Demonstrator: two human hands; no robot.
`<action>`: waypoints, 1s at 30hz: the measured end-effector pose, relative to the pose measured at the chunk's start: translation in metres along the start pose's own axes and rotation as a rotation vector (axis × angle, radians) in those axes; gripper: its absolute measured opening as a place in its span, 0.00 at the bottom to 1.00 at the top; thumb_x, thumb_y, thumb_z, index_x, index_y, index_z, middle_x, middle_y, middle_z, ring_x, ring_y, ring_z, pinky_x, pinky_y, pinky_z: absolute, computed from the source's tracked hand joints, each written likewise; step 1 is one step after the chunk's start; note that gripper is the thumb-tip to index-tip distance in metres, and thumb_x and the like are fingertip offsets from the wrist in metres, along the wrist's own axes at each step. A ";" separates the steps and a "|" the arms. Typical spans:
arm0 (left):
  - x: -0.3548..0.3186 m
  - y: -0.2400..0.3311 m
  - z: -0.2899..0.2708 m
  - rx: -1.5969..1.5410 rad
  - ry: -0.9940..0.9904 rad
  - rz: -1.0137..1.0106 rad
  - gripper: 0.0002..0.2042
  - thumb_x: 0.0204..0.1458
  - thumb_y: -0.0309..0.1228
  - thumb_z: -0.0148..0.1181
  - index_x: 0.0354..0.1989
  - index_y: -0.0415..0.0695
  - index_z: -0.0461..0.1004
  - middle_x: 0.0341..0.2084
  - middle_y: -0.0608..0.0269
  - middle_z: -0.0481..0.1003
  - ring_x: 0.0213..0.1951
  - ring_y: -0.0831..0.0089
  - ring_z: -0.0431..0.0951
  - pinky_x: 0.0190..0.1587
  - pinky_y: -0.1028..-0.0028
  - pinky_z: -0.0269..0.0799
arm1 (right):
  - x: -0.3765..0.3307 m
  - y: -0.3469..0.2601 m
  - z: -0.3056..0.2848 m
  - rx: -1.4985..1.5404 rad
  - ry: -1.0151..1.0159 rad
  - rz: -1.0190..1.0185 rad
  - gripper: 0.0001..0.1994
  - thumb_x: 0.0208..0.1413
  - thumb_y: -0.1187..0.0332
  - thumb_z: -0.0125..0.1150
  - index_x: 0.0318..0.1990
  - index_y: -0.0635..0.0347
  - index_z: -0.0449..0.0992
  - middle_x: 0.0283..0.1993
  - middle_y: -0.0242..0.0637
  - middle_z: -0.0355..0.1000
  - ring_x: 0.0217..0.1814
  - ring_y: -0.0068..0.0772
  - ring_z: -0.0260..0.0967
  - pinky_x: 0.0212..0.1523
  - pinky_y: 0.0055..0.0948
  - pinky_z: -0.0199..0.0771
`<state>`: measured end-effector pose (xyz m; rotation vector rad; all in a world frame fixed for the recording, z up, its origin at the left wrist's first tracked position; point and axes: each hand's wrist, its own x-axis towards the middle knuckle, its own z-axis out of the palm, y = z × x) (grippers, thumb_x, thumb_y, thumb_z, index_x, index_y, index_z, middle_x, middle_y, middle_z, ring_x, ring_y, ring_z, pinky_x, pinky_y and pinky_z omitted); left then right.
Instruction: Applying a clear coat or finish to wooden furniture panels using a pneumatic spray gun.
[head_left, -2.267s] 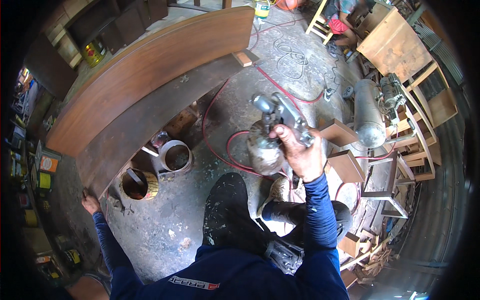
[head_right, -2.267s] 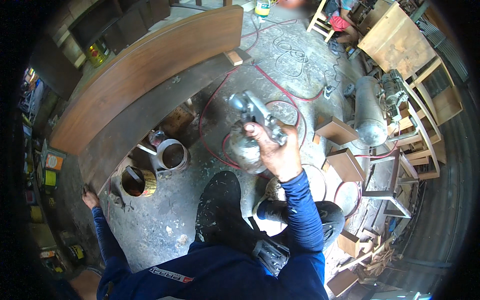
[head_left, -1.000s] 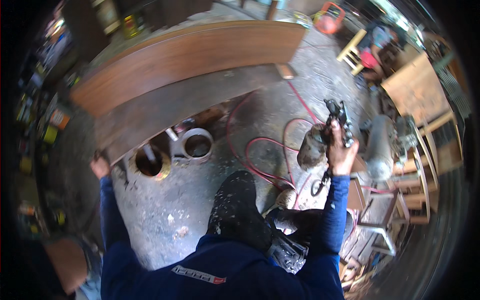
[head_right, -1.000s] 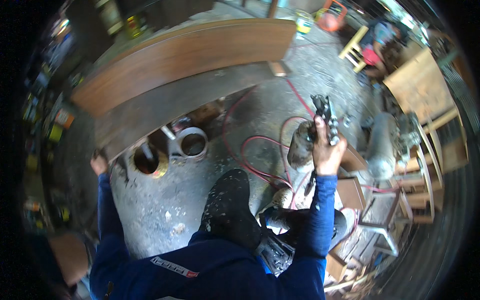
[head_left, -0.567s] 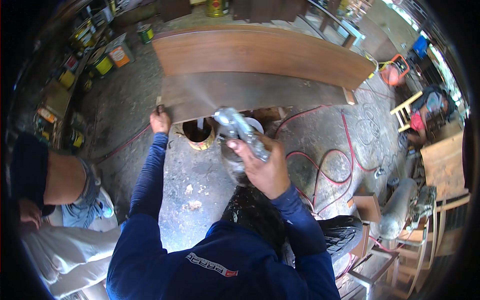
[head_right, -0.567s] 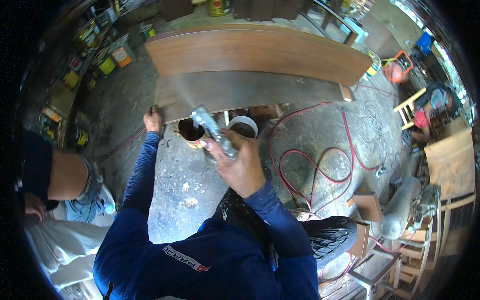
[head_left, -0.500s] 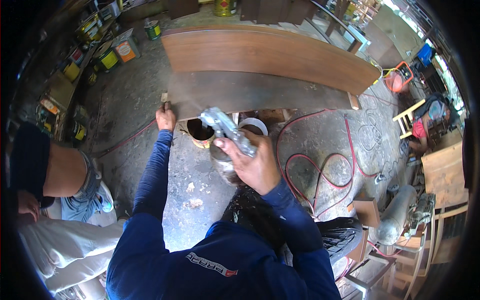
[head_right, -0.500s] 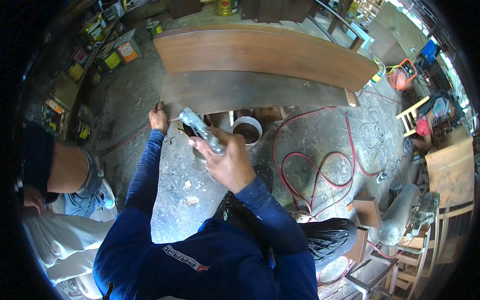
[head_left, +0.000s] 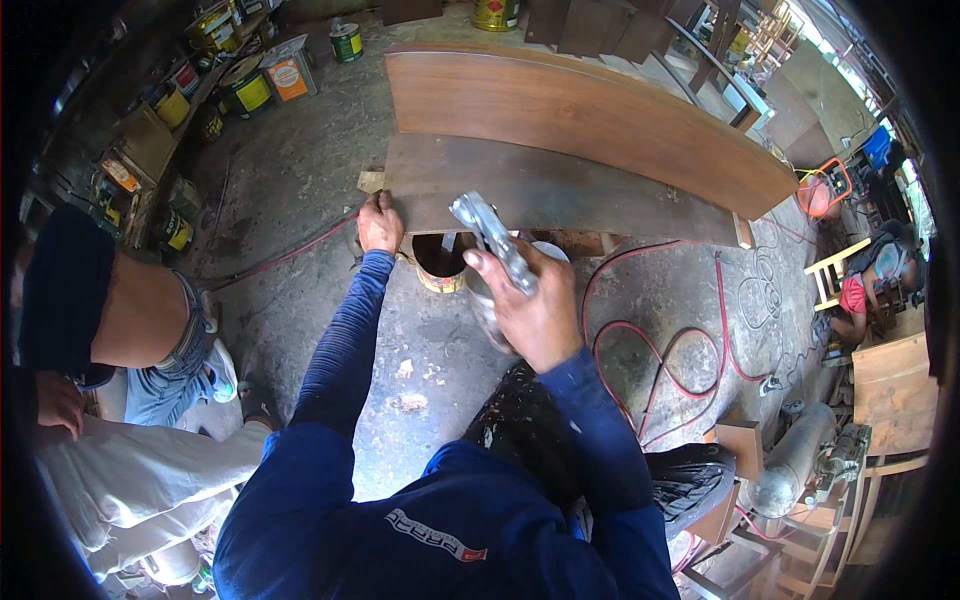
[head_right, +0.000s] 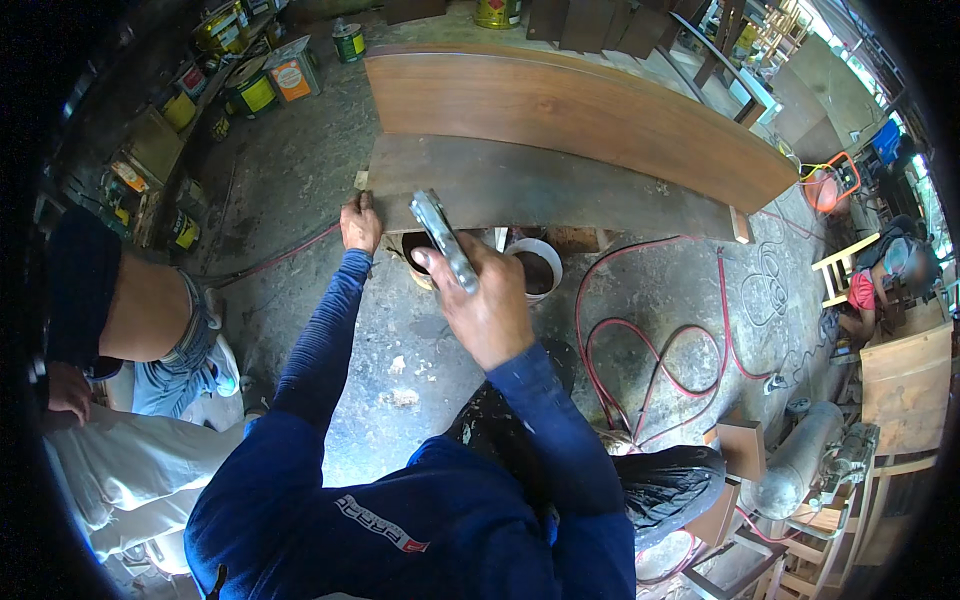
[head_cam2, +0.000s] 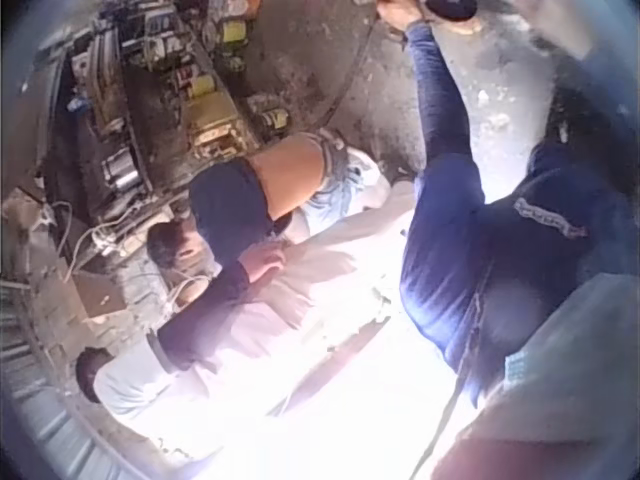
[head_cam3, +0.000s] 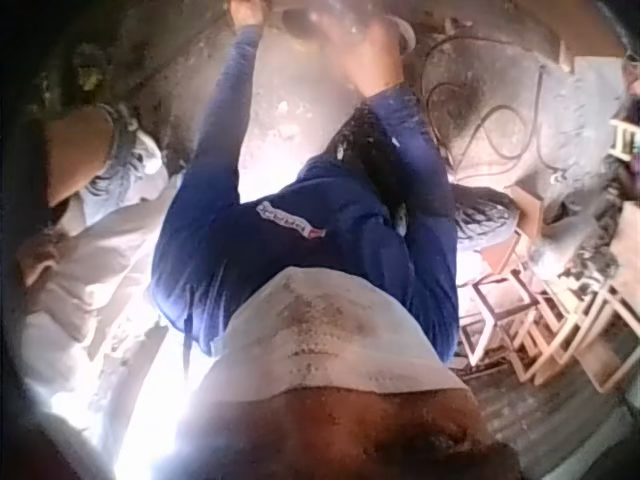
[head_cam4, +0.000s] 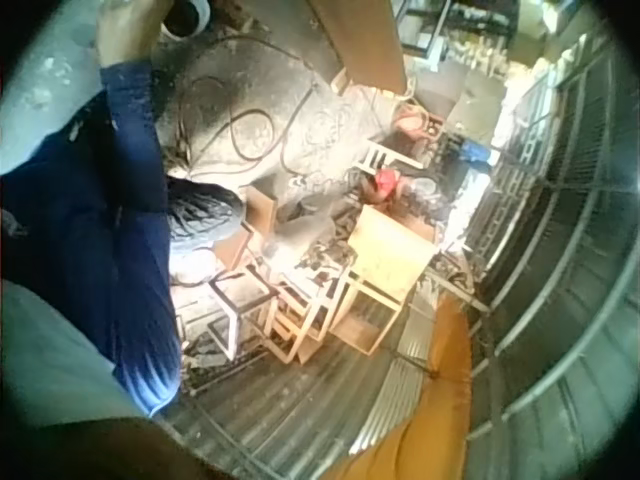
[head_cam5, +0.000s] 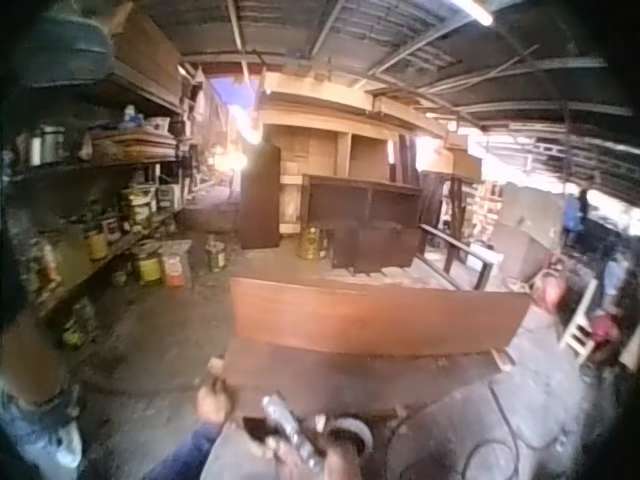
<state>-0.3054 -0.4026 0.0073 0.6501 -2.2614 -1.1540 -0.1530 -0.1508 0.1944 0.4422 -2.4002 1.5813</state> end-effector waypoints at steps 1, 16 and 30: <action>0.000 0.000 -0.001 0.017 -0.002 0.012 0.18 0.65 0.41 0.49 0.50 0.40 0.79 0.44 0.36 0.78 0.50 0.40 0.77 0.51 0.54 0.72 | 0.008 0.004 0.012 0.018 -0.031 0.052 0.16 0.58 0.59 0.70 0.38 0.68 0.80 0.20 0.41 0.69 0.21 0.27 0.63 0.27 0.33 0.66; 0.000 -0.006 0.001 -0.041 -0.043 0.000 0.19 0.66 0.41 0.48 0.54 0.40 0.76 0.48 0.36 0.77 0.53 0.39 0.76 0.55 0.54 0.71 | 0.057 0.024 0.070 -0.209 -0.001 -0.049 0.21 0.59 0.53 0.67 0.35 0.69 0.79 0.20 0.50 0.72 0.23 0.53 0.71 0.29 0.43 0.71; 0.024 -0.051 0.025 -0.223 0.010 0.094 0.16 0.65 0.33 0.53 0.47 0.30 0.78 0.36 0.56 0.81 0.36 0.71 0.75 0.44 0.68 0.71 | -0.061 0.015 -0.148 0.161 0.229 0.301 0.12 0.62 0.74 0.63 0.49 0.73 0.78 0.39 0.42 0.83 0.39 0.26 0.80 0.40 0.26 0.77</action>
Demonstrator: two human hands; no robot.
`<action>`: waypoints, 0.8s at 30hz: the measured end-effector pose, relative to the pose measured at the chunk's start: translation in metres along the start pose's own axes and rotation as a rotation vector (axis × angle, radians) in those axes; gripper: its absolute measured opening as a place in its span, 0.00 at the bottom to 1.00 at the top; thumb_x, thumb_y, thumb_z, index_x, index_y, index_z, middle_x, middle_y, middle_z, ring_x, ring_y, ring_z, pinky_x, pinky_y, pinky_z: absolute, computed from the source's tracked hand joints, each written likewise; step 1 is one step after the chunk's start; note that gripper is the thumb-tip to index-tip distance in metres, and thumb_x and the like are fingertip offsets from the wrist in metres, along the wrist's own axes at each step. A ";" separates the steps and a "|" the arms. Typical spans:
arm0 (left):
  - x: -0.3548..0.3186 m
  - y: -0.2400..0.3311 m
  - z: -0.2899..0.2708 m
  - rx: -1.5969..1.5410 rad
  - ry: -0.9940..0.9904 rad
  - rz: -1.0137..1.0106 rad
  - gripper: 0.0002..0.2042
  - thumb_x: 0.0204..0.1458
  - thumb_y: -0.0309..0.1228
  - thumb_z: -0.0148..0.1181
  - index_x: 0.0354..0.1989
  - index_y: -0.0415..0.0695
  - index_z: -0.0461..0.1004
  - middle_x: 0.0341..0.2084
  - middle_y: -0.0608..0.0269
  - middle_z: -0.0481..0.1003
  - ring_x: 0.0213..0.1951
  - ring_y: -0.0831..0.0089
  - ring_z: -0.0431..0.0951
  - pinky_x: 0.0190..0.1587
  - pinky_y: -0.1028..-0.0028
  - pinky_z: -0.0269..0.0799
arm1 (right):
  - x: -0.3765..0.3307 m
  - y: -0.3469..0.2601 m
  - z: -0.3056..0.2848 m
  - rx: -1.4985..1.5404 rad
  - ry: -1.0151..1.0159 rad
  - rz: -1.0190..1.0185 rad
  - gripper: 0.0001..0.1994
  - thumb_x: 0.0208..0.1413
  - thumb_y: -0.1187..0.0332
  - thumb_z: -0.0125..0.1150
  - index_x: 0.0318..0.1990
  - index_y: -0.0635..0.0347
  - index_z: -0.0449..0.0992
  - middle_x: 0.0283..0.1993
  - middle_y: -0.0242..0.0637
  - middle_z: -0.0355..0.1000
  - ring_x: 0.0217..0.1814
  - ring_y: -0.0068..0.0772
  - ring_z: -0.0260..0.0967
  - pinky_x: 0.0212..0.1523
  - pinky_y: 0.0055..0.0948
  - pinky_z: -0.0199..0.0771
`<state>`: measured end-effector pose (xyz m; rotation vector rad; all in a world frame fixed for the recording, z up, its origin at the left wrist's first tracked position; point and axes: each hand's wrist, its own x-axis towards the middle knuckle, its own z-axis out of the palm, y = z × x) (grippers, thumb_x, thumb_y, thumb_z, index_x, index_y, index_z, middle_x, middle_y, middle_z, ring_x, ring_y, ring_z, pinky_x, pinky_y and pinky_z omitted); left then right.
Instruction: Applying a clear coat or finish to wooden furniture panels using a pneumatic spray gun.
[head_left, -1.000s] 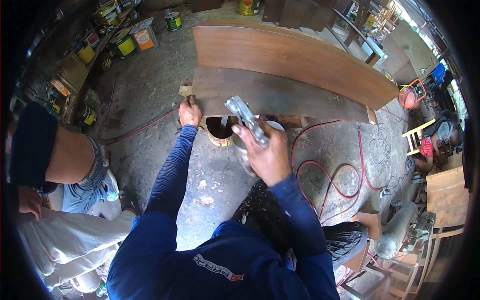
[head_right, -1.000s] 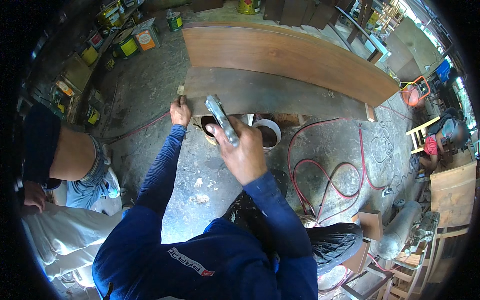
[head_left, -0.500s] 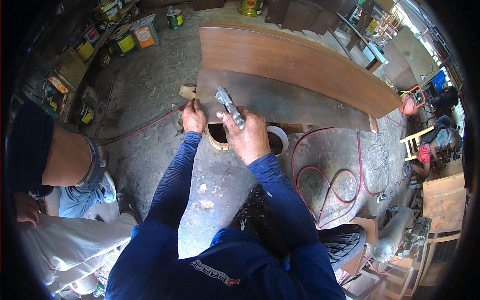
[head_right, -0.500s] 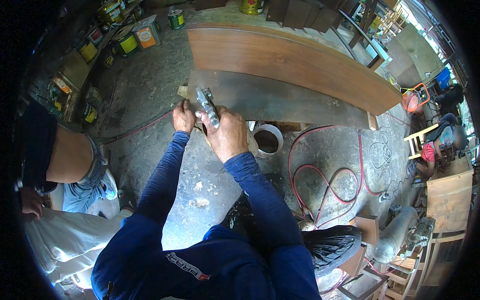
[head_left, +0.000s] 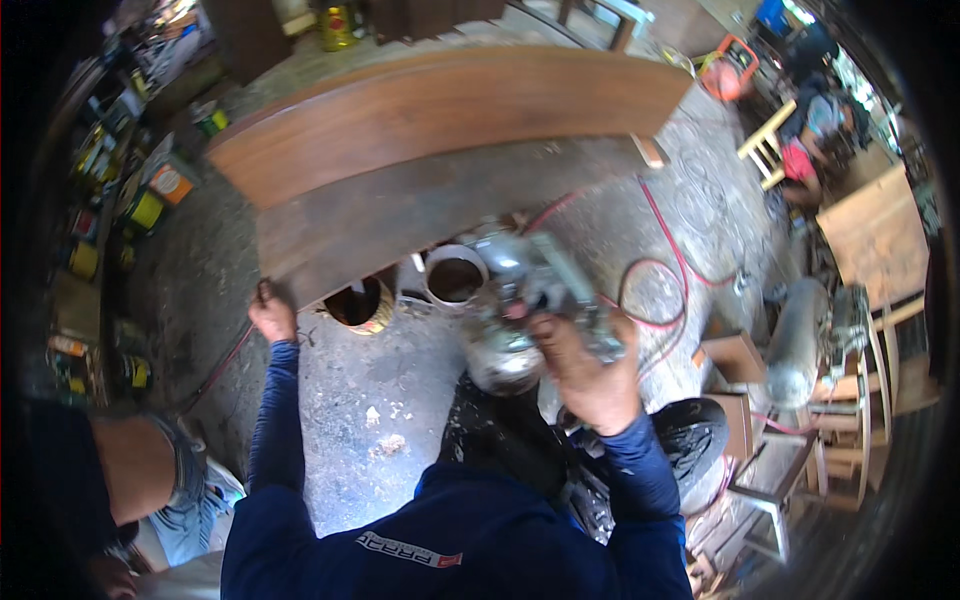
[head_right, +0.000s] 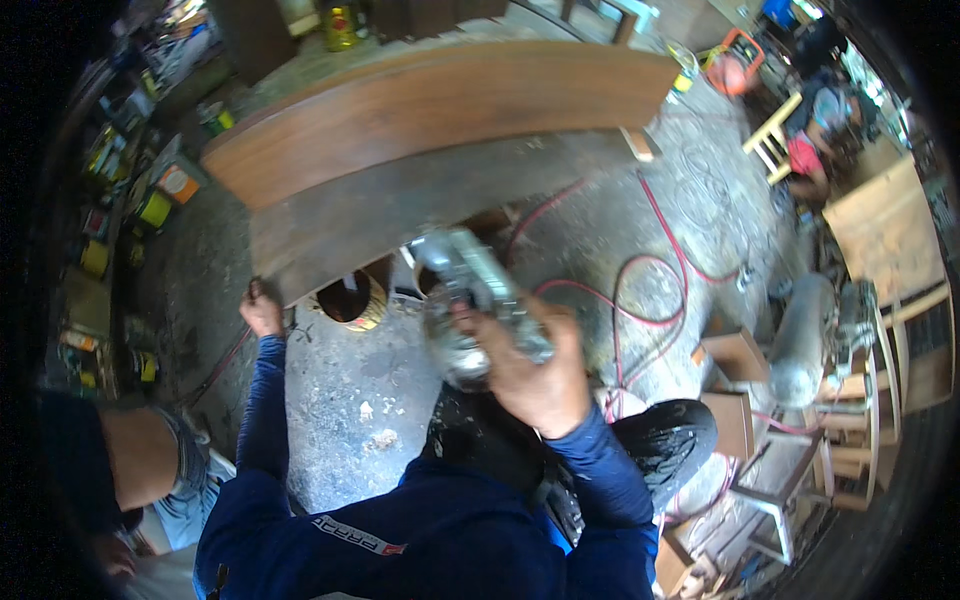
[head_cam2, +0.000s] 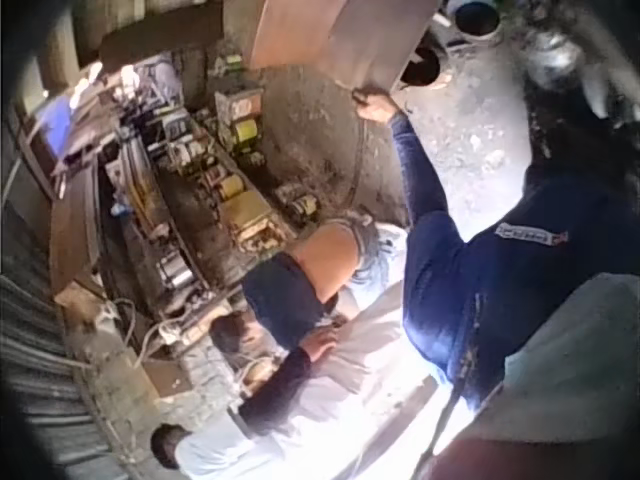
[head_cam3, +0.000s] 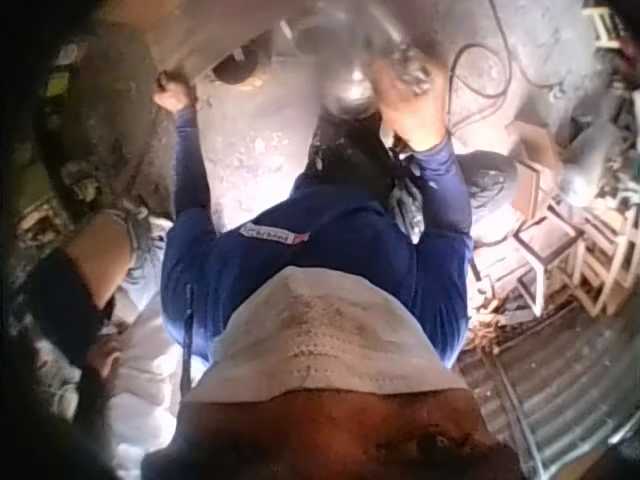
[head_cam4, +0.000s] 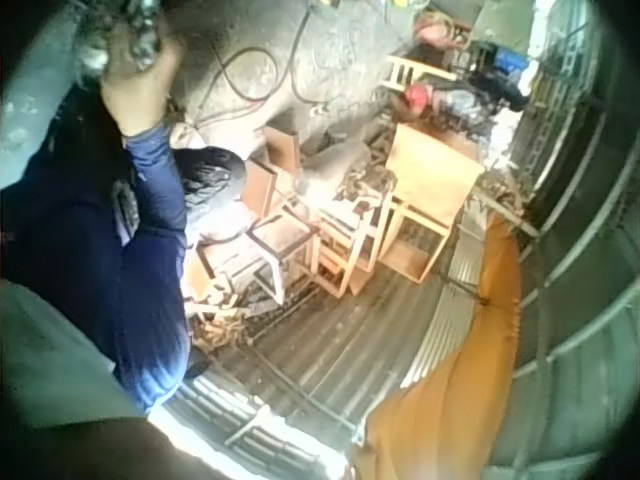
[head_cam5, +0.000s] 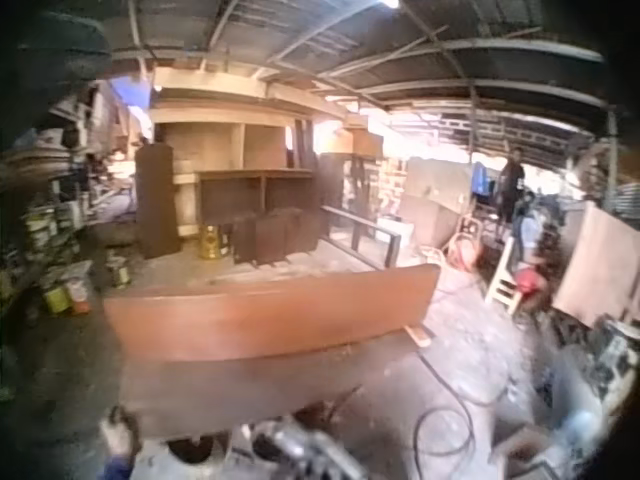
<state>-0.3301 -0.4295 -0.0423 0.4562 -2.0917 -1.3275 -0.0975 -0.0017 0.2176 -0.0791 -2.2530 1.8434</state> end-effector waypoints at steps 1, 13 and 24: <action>0.001 -0.003 0.001 0.004 0.007 -0.055 0.17 0.65 0.34 0.53 0.47 0.29 0.78 0.36 0.58 0.81 0.37 0.72 0.74 0.45 0.69 0.71 | -0.006 0.010 -0.021 0.035 0.091 0.055 0.15 0.61 0.71 0.66 0.50 0.74 0.76 0.40 0.44 0.82 0.41 0.28 0.80 0.41 0.27 0.77; 0.107 -0.025 -0.030 0.953 -0.517 0.280 0.26 0.66 0.45 0.44 0.48 0.28 0.76 0.43 0.26 0.75 0.50 0.37 0.76 0.56 0.55 0.71 | 0.008 0.117 -0.212 -0.624 0.661 0.127 0.19 0.60 0.56 0.69 0.39 0.68 0.80 0.26 0.29 0.72 0.27 0.19 0.63 0.30 0.23 0.64; 0.103 -0.024 -0.012 1.096 -0.147 -0.115 0.30 0.66 0.54 0.42 0.60 0.39 0.73 0.55 0.38 0.74 0.56 0.45 0.76 0.58 0.54 0.71 | 0.025 0.133 -0.222 -0.178 0.630 0.491 0.17 0.66 0.60 0.63 0.44 0.70 0.79 0.32 0.35 0.78 0.34 0.20 0.69 0.36 0.25 0.69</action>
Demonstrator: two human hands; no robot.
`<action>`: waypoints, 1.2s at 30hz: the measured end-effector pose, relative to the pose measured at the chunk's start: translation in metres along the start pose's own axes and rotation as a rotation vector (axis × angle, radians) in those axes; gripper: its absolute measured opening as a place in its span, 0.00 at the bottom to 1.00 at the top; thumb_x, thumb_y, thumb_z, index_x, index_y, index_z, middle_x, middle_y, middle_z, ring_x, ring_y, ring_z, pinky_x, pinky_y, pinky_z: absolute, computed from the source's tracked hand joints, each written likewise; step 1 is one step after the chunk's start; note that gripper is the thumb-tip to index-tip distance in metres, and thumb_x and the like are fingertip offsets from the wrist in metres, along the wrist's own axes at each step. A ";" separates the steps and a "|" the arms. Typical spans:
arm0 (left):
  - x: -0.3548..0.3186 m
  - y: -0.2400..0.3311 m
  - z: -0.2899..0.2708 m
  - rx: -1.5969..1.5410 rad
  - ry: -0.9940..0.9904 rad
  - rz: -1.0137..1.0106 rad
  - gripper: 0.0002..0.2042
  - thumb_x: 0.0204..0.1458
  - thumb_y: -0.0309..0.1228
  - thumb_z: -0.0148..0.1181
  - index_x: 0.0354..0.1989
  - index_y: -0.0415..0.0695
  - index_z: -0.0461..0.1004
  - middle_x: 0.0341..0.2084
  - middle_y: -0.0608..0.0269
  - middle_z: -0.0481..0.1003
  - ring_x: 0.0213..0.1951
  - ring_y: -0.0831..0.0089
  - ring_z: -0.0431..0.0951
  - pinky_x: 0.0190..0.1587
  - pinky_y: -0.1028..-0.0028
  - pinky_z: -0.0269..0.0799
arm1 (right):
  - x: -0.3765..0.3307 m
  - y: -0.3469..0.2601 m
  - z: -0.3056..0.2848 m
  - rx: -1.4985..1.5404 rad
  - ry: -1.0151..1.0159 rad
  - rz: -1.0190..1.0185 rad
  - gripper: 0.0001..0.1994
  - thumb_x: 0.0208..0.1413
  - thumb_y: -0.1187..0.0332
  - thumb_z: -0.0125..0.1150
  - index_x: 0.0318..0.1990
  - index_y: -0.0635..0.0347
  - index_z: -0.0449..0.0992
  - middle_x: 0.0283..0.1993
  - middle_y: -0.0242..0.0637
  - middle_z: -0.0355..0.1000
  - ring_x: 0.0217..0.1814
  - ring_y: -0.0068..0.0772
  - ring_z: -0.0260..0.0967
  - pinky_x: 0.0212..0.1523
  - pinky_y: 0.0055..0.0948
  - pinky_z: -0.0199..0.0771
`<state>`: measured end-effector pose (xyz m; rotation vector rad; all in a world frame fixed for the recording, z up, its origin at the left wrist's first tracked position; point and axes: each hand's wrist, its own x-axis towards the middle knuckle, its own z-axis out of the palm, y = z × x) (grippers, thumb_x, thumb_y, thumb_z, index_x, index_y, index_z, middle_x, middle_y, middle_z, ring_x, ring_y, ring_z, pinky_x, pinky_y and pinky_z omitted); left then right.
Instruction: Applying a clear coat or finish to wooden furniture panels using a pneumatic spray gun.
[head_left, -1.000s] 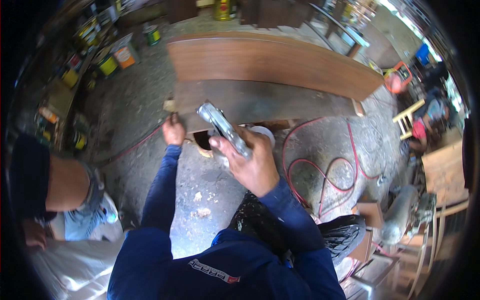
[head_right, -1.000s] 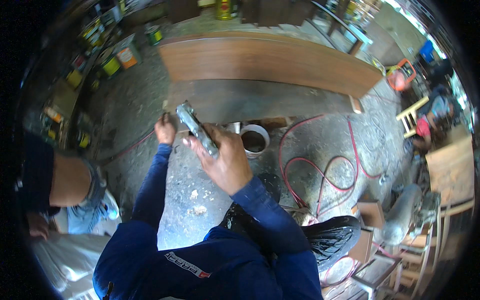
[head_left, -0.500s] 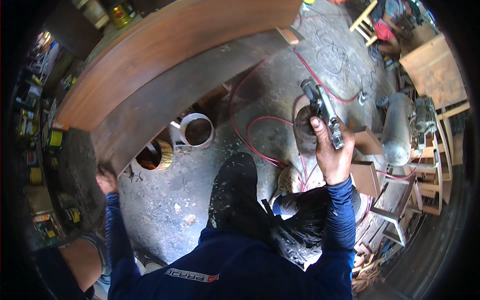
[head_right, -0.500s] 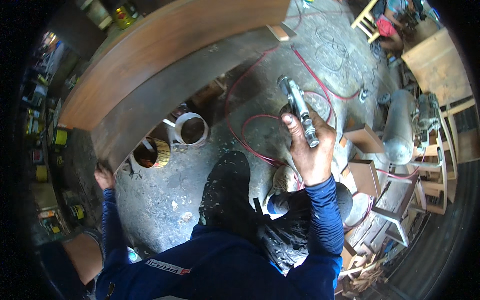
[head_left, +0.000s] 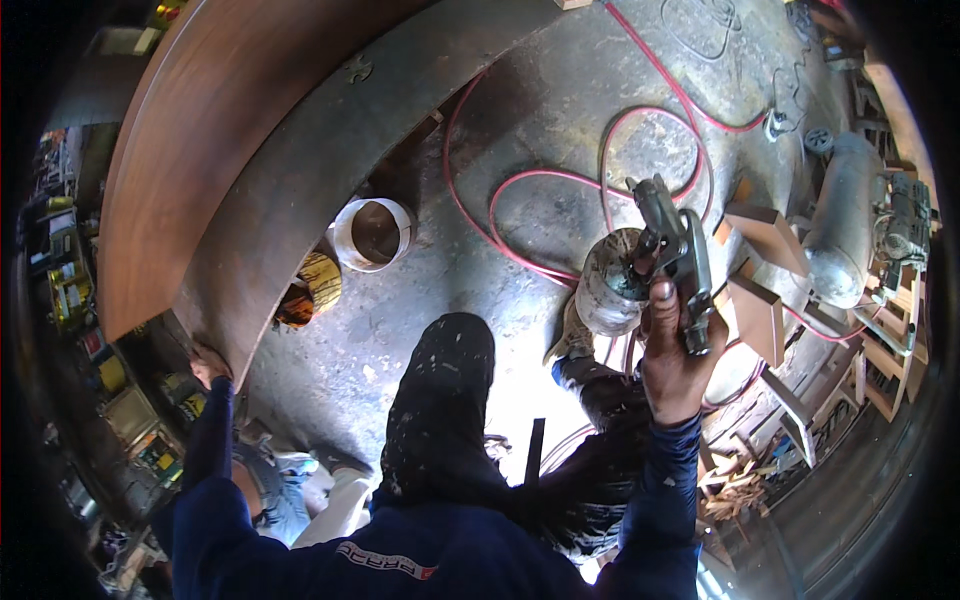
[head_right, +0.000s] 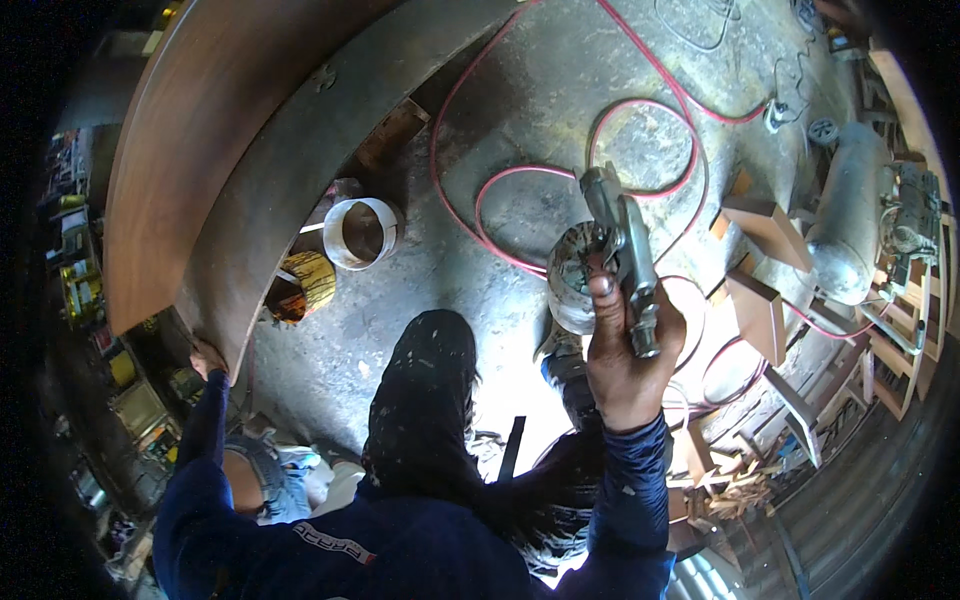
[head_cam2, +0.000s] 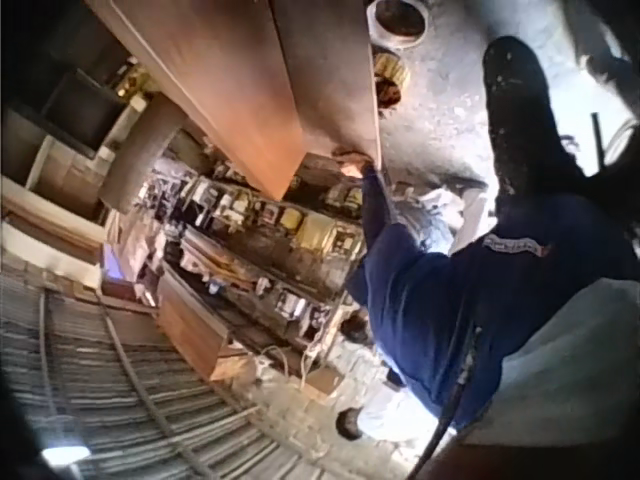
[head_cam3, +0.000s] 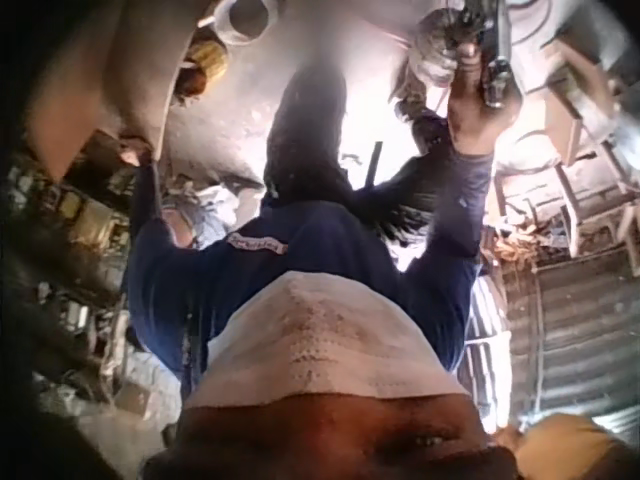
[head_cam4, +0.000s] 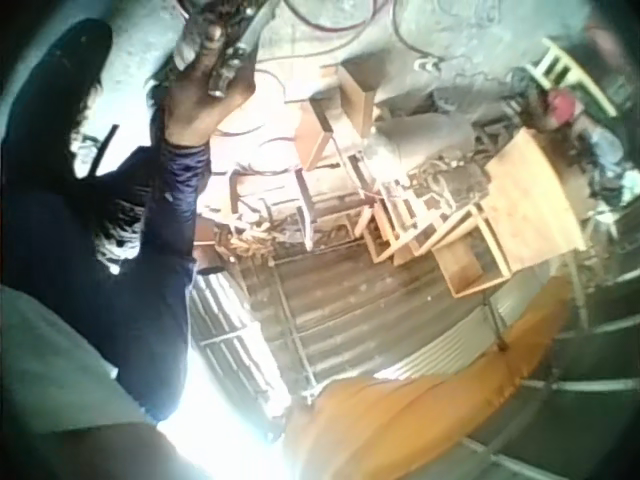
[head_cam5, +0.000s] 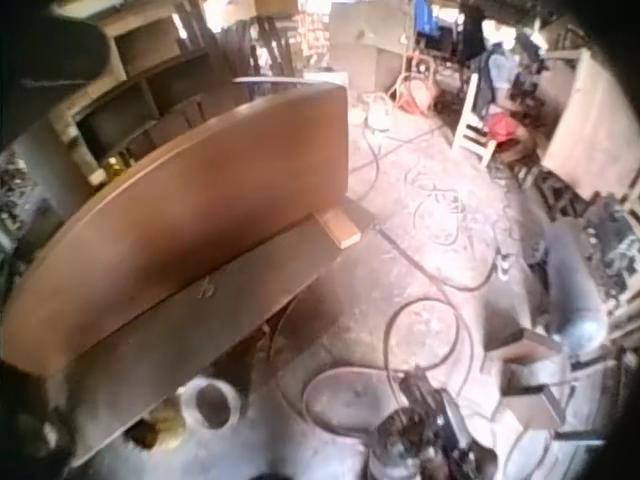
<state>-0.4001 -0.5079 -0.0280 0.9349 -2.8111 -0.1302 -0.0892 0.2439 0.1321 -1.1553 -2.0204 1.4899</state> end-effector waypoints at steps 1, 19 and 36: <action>-0.003 0.002 -0.002 0.033 0.023 0.025 0.30 0.65 0.54 0.42 0.58 0.40 0.74 0.55 0.38 0.75 0.55 0.46 0.77 0.58 0.54 0.72 | -0.006 0.003 0.002 0.012 0.000 0.031 0.16 0.66 0.61 0.62 0.45 0.70 0.79 0.33 0.36 0.79 0.35 0.21 0.70 0.36 0.25 0.69; -0.037 0.046 -0.032 -0.638 -0.327 0.040 0.30 0.68 0.47 0.44 0.67 0.33 0.63 0.64 0.37 0.66 0.60 0.47 0.72 0.64 0.58 0.66 | -0.217 -0.021 0.082 0.018 0.363 0.059 0.27 0.58 0.46 0.68 0.48 0.66 0.76 0.33 0.29 0.75 0.32 0.20 0.68 0.34 0.22 0.65; -0.070 0.048 -0.046 -1.078 -0.321 0.429 0.28 0.60 0.29 0.60 0.66 0.27 0.62 0.63 0.43 0.68 0.62 0.57 0.68 0.64 0.65 0.63 | -0.230 -0.075 0.163 -0.123 0.048 -0.223 0.20 0.63 0.52 0.65 0.39 0.65 0.81 0.21 0.21 0.66 0.22 0.13 0.55 0.23 0.20 0.51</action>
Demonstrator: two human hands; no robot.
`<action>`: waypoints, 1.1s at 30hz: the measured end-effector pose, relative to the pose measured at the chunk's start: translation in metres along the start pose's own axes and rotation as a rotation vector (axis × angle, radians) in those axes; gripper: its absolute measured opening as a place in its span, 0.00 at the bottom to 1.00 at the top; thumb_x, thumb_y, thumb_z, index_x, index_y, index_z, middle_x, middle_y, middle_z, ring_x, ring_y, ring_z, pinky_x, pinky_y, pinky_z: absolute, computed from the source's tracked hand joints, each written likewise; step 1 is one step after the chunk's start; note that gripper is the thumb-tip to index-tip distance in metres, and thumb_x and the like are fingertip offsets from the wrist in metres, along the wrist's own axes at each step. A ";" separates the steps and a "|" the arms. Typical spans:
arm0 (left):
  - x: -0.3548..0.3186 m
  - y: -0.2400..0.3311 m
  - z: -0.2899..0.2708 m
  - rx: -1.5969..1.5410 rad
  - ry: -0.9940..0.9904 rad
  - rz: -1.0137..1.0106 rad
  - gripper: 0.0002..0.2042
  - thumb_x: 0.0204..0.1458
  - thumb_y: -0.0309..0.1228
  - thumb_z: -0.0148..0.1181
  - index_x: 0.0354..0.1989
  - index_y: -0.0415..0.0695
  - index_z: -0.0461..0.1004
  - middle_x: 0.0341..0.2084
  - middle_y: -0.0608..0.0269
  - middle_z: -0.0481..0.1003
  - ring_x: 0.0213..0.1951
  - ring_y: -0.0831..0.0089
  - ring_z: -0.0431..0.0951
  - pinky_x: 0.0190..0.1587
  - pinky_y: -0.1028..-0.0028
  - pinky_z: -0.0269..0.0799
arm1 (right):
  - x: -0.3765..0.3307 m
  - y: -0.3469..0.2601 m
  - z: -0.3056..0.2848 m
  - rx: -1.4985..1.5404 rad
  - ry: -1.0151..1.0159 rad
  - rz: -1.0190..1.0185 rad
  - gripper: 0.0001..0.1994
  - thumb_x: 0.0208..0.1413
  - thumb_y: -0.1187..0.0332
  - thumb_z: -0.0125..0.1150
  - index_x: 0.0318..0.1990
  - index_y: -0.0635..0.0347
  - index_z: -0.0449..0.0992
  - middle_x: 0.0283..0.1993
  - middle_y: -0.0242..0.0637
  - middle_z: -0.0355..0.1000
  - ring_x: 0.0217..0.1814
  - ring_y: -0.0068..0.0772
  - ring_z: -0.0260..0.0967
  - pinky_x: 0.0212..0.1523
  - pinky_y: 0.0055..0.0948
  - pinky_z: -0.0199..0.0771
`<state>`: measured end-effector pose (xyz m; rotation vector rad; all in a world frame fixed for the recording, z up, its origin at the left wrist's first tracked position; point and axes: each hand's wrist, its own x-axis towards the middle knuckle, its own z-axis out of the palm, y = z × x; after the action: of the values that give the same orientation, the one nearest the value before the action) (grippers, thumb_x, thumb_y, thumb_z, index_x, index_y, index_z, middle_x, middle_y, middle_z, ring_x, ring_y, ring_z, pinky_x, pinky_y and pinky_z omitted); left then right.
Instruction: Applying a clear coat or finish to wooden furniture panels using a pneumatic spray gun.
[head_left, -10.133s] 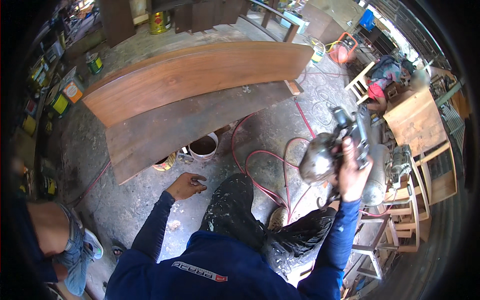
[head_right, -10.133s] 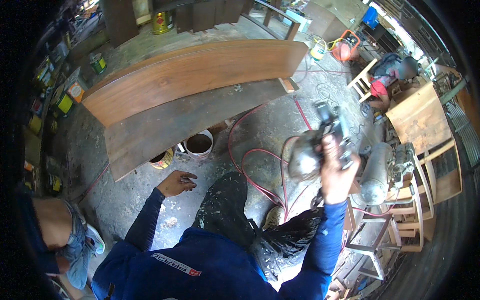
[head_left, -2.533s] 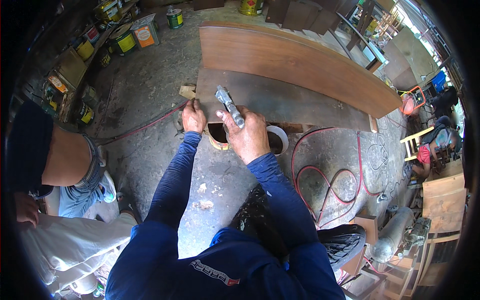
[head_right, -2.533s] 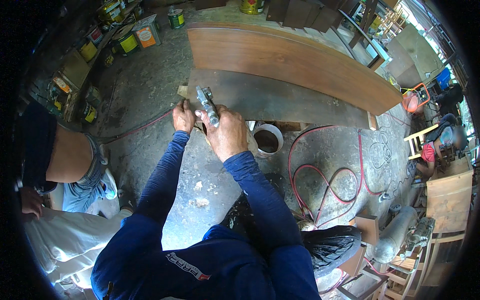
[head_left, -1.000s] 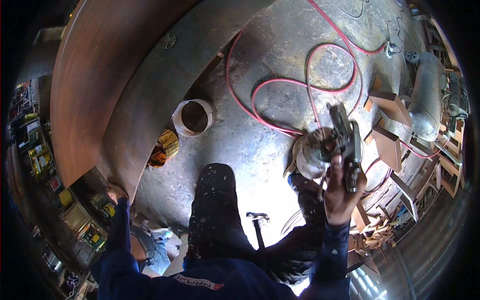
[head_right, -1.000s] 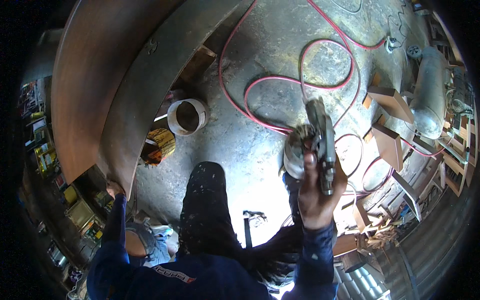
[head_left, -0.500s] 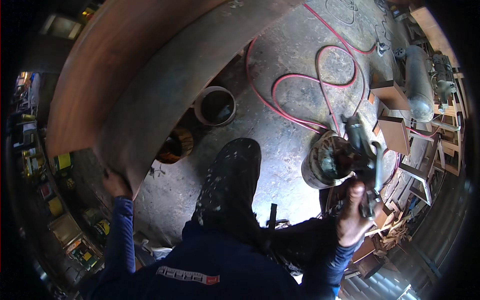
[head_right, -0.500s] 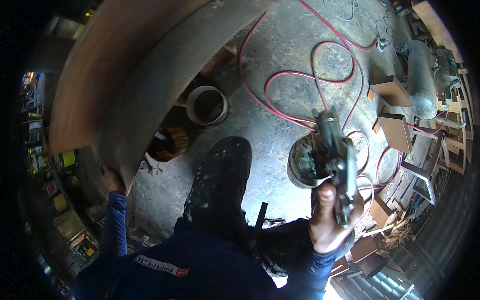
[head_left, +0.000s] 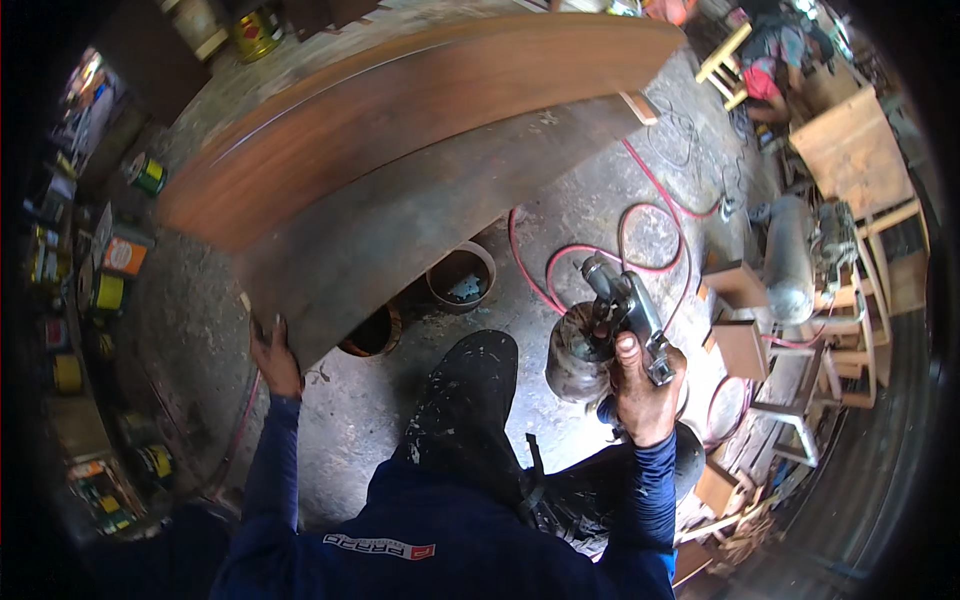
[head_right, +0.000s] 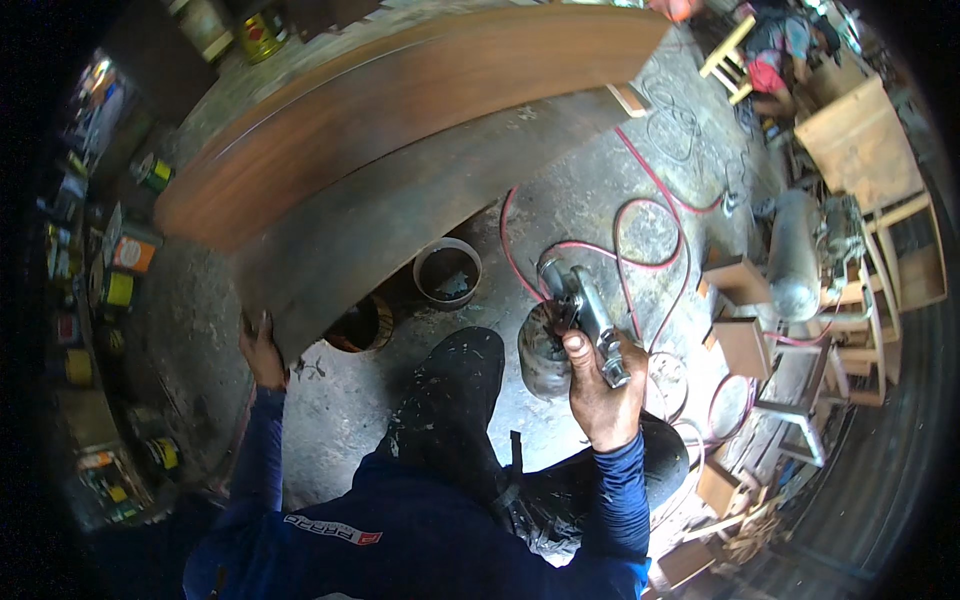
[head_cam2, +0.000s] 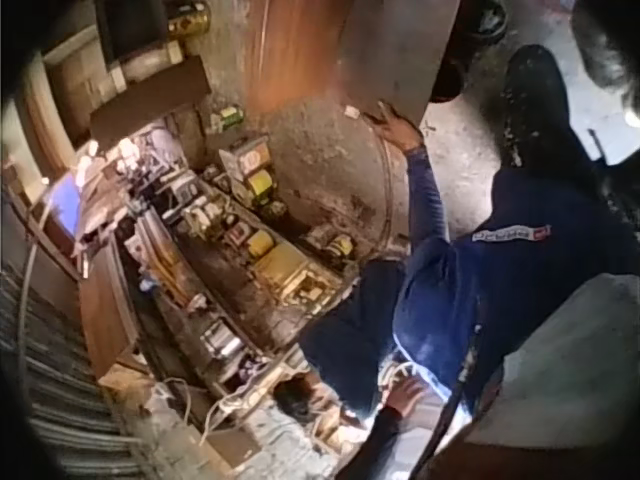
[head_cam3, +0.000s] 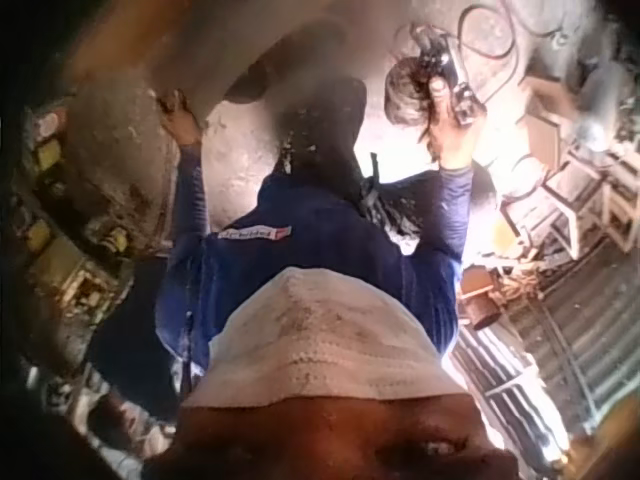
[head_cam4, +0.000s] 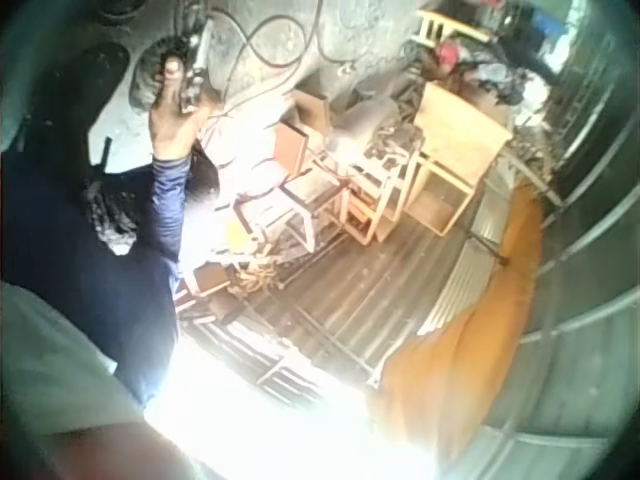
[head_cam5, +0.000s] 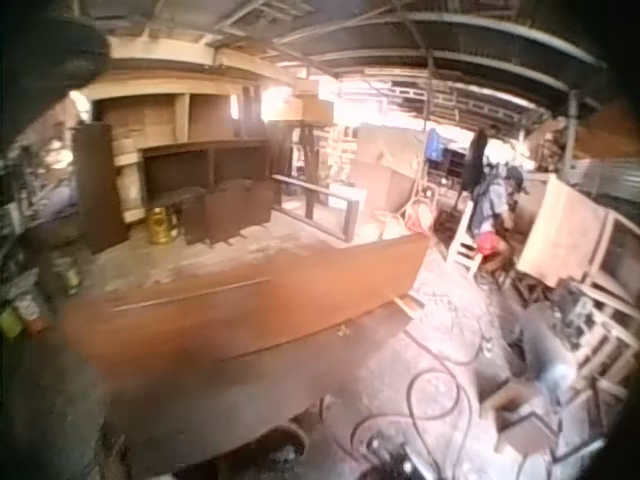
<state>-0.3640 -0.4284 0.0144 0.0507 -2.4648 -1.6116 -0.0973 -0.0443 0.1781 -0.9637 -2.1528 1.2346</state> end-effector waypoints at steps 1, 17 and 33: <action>0.009 -0.006 0.001 -0.160 -0.025 -0.020 0.28 0.59 0.30 0.61 0.65 0.27 0.63 0.62 0.43 0.69 0.61 0.58 0.69 0.63 0.66 0.64 | 0.001 -0.006 0.009 -0.018 0.017 -0.069 0.20 0.63 0.53 0.65 0.38 0.65 0.82 0.21 0.20 0.65 0.22 0.13 0.55 0.23 0.20 0.51; 0.076 -0.036 0.001 -0.386 -0.049 -0.059 0.24 0.60 0.30 0.62 0.63 0.33 0.68 0.54 0.52 0.76 0.54 0.65 0.74 0.60 0.70 0.66 | -0.076 -0.154 0.160 0.362 -0.667 -0.566 0.18 0.56 0.67 0.71 0.50 0.69 0.77 0.41 0.52 0.80 0.39 0.50 0.81 0.43 0.37 0.79; 0.072 -0.014 -0.002 -0.462 -0.076 -0.078 0.18 0.60 0.27 0.61 0.56 0.31 0.70 0.48 0.56 0.78 0.48 0.69 0.76 0.55 0.72 0.68 | -0.113 -0.137 0.155 0.300 -0.322 -0.640 0.22 0.50 0.70 0.75 0.51 0.69 0.77 0.39 0.48 0.81 0.44 0.43 0.81 0.46 0.36 0.79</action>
<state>-0.4349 -0.4453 0.0131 0.0180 -2.0992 -2.2107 -0.1784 -0.2627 0.2168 0.0671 -2.1579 1.3697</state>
